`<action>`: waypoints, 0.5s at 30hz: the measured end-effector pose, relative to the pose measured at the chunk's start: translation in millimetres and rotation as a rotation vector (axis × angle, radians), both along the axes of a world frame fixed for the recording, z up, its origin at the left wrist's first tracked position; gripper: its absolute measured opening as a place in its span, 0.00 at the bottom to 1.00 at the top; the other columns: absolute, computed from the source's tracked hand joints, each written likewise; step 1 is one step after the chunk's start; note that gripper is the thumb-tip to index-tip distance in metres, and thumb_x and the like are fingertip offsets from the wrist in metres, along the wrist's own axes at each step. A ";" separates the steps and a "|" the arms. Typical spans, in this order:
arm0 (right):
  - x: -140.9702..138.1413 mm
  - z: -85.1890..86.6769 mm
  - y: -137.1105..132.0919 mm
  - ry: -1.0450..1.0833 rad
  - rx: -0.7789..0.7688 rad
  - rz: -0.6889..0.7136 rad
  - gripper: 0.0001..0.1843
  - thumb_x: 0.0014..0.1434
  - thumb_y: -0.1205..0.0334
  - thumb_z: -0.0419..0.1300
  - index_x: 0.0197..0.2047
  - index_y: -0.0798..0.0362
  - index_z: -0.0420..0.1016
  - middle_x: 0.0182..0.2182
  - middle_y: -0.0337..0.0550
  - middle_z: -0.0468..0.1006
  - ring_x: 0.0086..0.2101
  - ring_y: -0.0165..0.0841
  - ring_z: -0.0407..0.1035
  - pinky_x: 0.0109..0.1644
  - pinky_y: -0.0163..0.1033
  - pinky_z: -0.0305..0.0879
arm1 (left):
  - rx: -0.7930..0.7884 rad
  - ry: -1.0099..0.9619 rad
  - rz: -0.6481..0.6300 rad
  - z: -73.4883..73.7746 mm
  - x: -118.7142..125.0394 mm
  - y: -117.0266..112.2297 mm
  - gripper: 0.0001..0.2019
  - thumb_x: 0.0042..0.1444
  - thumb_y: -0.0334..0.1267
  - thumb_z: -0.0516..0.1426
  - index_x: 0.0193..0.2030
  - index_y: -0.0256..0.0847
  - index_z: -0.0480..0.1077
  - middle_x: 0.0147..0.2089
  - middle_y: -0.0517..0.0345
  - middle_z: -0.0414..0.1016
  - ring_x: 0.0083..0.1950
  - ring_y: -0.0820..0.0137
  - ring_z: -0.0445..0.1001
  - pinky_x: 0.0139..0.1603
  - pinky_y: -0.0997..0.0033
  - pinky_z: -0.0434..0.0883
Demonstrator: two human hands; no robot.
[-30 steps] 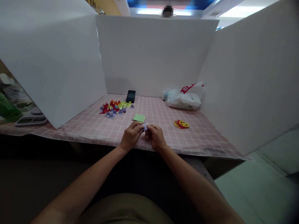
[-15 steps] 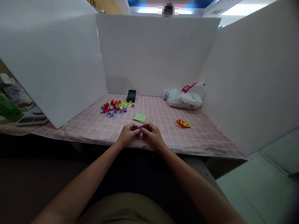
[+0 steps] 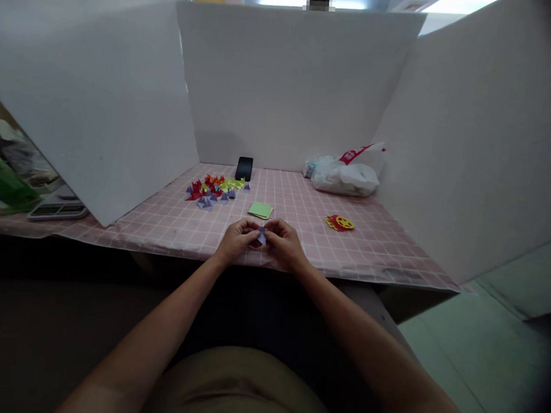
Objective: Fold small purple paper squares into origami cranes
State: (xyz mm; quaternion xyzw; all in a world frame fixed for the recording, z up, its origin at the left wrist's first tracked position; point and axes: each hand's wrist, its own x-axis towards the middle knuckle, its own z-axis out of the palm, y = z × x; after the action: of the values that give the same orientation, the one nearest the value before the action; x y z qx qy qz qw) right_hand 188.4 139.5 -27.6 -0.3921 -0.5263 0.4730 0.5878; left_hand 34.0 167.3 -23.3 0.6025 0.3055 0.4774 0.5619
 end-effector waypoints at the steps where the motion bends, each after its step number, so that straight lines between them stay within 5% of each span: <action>1: 0.1 0.3 -0.3 -0.010 0.007 0.003 0.09 0.48 0.59 0.63 0.34 0.50 0.71 0.25 0.34 0.70 0.23 0.27 0.63 0.26 0.33 0.61 | -0.002 -0.002 -0.002 0.0 -0.1 -0.1 0.11 0.48 0.39 0.65 0.35 0.37 0.71 0.30 0.59 0.76 0.26 0.73 0.76 0.29 0.74 0.73; 15: -0.7 -7.0 1.5 -0.185 0.270 -0.094 0.05 0.54 0.66 0.60 0.35 0.49 0.77 0.35 0.40 0.76 0.38 0.35 0.70 0.47 0.42 0.65 | 0.024 -0.058 0.007 -2.3 -1.6 -0.5 0.12 0.52 0.41 0.63 0.40 0.40 0.69 0.31 0.60 0.75 0.29 0.72 0.77 0.32 0.71 0.76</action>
State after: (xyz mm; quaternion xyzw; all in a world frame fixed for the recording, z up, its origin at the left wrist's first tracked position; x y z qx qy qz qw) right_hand 187.6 141.0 -34.7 -0.3757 -0.6178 0.3318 0.6058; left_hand 32.4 166.7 -25.6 0.5941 0.2852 0.5002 0.5616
